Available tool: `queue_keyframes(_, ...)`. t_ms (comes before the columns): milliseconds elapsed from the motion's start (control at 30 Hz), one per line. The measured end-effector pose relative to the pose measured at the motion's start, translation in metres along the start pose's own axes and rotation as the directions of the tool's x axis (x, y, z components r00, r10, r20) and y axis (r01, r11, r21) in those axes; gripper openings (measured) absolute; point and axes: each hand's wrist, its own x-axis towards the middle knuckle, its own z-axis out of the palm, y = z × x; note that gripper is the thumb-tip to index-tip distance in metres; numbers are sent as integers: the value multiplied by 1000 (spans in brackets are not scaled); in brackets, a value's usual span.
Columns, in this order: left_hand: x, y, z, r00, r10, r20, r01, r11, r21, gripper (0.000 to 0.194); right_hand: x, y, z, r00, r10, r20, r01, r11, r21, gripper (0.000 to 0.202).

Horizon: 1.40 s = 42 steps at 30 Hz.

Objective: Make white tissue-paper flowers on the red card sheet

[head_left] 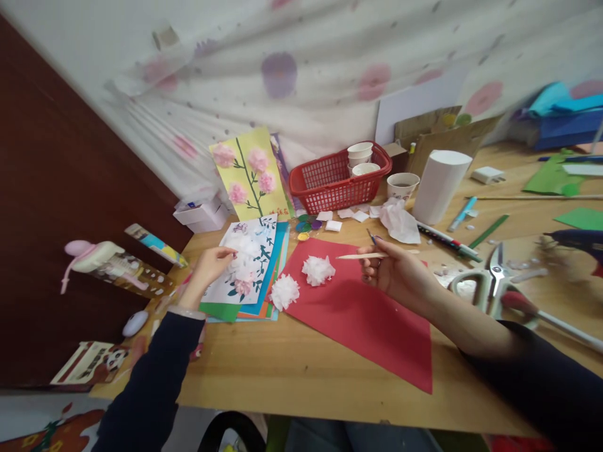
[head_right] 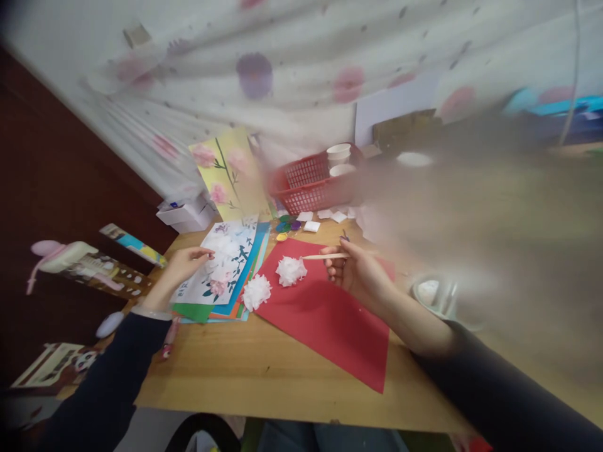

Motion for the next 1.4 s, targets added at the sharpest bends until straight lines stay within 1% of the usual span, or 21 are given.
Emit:
queue_keyframes(133,-11,-12,-2,1000,-15,23,16,999,-44,36,-2,0,3,999,19,-36,-19,1000,16,46)
queue_keyframes(300,-23,-20,13,1000,-25,-2,25,999,-28,28,-1,0,3,999,26,-20,-26,1000,-1,41)
queue_keyframes(400,-23,-23,18,999,-15,-39,13,999,-47,25,0,3,2,999,-20,-30,19,999,-40,28)
queue_keyframes(467,-22,-23,15,998,1,-67,-6,997,-82,30,1,6,1,996,-80,-50,75,993,-93,16)
queue_keyframes(533,-23,-22,9,995,8,-98,-19,993,-116,36,3,10,-1,986,-156,-52,145,974,-176,13)
queue_keyframes(600,-27,-19,4,993,9,-120,-25,990,-137,41,4,15,-3,972,-232,-27,217,938,-270,21)
queue_keyframes(667,-35,-11,2,994,6,-109,-27,981,-191,44,5,19,-5,957,-291,3,271,887,-374,27)
queue_keyframes(700,-39,-4,2,996,3,-84,-23,972,-235,45,5,21,-5,948,-319,16,294,852,-434,29)
queue_keyframes(767,-51,13,5,1000,0,9,3,942,-336,47,5,23,-6,929,-366,60,335,758,-559,34)
queue_keyframes(833,-63,33,12,992,24,127,29,914,-405,46,5,24,-6,910,-403,103,372,678,-634,37)
queue_keyframes(900,-76,54,23,968,90,235,26,893,-450,40,6,26,-6,898,-422,125,397,656,-642,39)
queue_keyframes(933,-82,64,30,947,135,291,18,883,-470,36,6,26,-6,895,-429,121,404,664,-629,40)
queue_keyframes(1000,-91,80,47,886,230,402,-3,871,-492,27,8,28,-8,885,-456,98,424,698,-577,42)
queue_keyframes(1067,-96,91,67,829,301,472,-32,867,-497,20,8,30,-9,869,-487,87,457,721,-521,44)
queue_keyframes(1100,-97,94,77,817,324,476,-54,866,-497,18,7,32,-10,859,-502,99,477,717,-508,45)
queue_keyframes(1133,-97,96,87,818,339,464,-81,867,-492,15,5,33,-10,849,-514,125,499,699,-513,45)
queue_keyframes(1167,-96,97,95,829,351,436,-114,869,-481,14,3,35,-10,836,-524,165,522,663,-537,46)
queue_keyframes(1233,-92,96,107,851,372,370,-186,874,-449,13,-3,39,-8,804,-530,270,569,555,-607,46)
queue_keyframes(1300,-87,93,113,855,396,335,-238,873,-425,14,-8,43,-6,766,-528,366,616,445,-650,43)
queue_keyframes(1333,-85,91,115,851,407,332,-248,869,-428,14,-10,45,-6,749,-532,394,636,411,-653,40)
queue_keyframes(1400,-83,87,116,843,412,345,-230,857,-461,16,-11,48,-5,723,-571,389,659,400,-637,37)
